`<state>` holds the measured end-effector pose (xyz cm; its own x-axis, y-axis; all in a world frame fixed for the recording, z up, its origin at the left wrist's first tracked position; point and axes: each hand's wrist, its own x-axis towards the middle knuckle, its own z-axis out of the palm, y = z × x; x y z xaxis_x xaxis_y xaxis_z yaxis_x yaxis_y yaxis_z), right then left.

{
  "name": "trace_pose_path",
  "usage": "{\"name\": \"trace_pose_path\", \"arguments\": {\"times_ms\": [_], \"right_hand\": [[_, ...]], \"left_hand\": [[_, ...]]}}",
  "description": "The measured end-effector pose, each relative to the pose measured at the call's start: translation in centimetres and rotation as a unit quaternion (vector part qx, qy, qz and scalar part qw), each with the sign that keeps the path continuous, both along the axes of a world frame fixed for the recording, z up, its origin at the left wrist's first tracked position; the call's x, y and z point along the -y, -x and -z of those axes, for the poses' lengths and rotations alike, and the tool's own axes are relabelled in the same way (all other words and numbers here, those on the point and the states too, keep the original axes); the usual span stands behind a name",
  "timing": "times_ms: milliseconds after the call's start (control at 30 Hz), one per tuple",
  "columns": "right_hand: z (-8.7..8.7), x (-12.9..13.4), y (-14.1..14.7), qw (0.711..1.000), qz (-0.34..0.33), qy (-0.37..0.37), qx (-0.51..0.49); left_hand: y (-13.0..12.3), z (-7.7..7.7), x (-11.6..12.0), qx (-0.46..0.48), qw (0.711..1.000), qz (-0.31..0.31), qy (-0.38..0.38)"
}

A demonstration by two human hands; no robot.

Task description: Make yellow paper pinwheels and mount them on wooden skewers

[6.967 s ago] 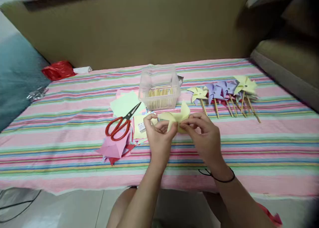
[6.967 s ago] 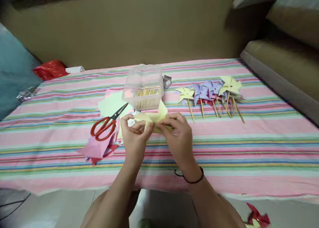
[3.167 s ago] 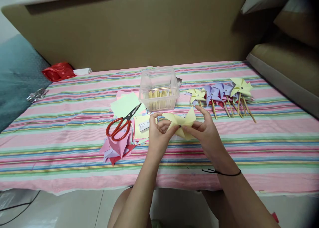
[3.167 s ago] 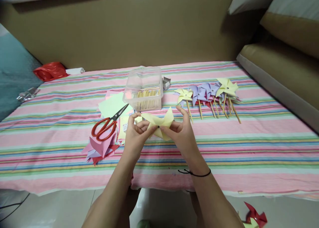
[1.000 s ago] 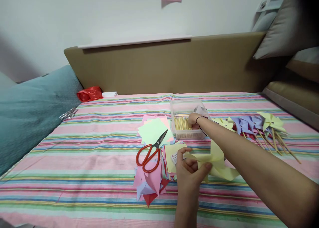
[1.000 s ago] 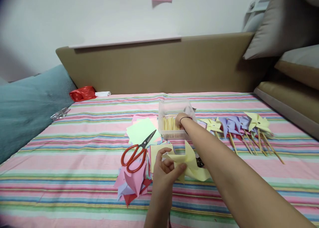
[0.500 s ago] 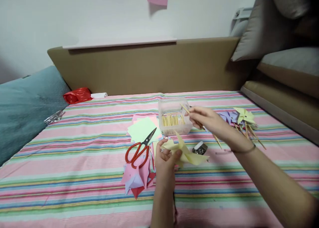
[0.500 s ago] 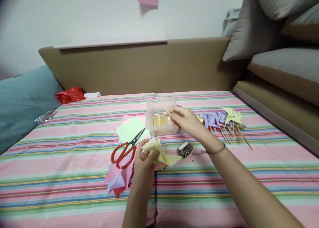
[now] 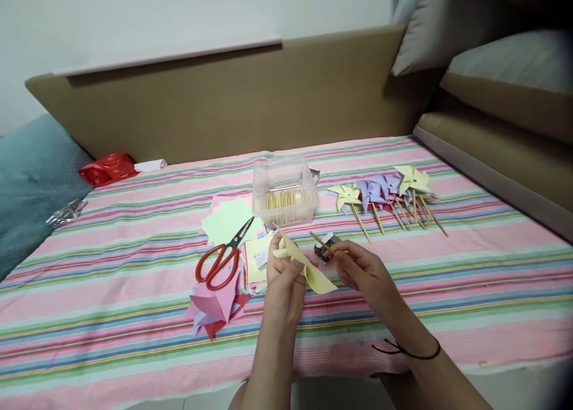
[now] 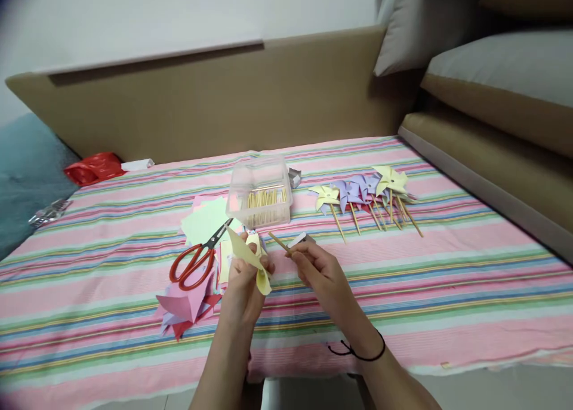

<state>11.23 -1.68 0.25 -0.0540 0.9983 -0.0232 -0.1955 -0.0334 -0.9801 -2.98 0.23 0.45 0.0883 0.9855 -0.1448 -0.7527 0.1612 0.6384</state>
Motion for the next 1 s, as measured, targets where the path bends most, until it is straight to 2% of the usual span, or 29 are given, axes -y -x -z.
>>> {"name": "trace_pose_path", "arguments": {"times_ms": [200, 467, 767, 1000], "right_hand": [[0.4, 0.9, -0.2, 0.999, -0.019, 0.037, 0.018], [0.3, 1.1, -0.5, 0.999, -0.047, 0.002, 0.015], [0.1, 1.5, 0.1, 1.000, -0.013, -0.022, 0.008], [0.2, 1.7, 0.7, 0.999, -0.011, -0.034, -0.002]], "left_hand": [[-0.7, 0.4, -0.2, -0.004, 1.000, -0.016, -0.010], [-1.0, 0.5, 0.0, -0.014, 1.000, -0.018, -0.011], [-0.7, 1.0, -0.1, -0.019, 0.999, -0.021, -0.031], [-0.5, 1.2, -0.2, 0.000, 0.999, -0.021, -0.025]]}}
